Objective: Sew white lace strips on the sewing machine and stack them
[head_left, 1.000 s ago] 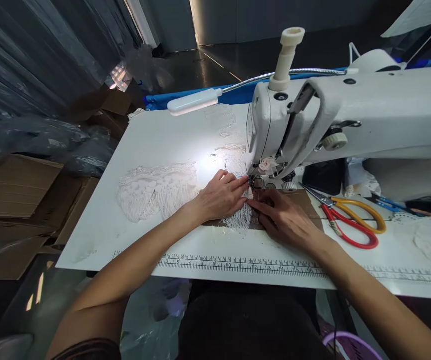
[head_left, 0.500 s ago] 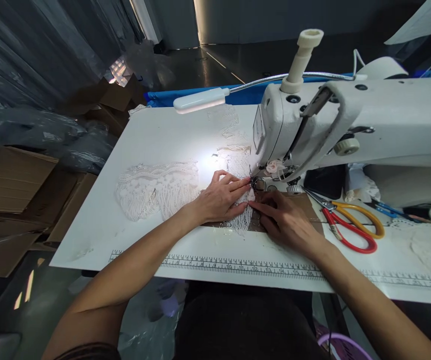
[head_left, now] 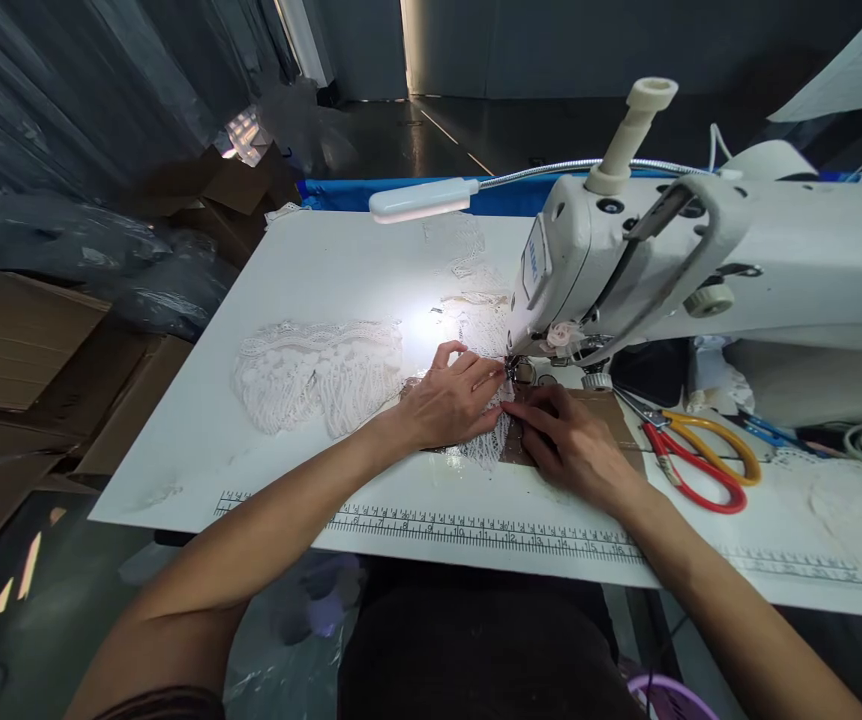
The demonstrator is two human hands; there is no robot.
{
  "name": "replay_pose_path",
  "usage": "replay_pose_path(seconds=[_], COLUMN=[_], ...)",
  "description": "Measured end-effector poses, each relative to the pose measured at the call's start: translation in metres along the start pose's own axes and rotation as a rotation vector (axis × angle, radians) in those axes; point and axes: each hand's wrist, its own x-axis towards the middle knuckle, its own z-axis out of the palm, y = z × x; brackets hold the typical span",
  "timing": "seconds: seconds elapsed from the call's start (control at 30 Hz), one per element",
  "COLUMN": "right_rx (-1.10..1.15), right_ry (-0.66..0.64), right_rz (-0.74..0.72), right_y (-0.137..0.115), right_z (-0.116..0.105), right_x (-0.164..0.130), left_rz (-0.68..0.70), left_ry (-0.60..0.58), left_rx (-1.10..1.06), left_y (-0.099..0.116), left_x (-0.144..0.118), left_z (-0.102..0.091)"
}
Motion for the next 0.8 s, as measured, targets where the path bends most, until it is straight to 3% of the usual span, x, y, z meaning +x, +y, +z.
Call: replay_pose_path(seconds=[0.2, 0.57, 0.8], right_rx=[-0.002, -0.051, -0.096], right_ry=[0.011, -0.058, -0.079], right_rz=[-0.020, 0.104, 0.106], right_y=[-0.001, -0.006, -0.003], right_z=[-0.001, -0.002, 0.001], right_x=[0.001, 0.013, 0.018], left_rz=[0.104, -0.023, -0.104], left_ry=[0.103, -0.089, -0.131], left_rx=[-0.034, -0.023, 0.004], left_y=[-0.002, -0.002, 0.002], left_x=[0.001, 0.004, 0.010], left_z=[0.003, -0.006, -0.007])
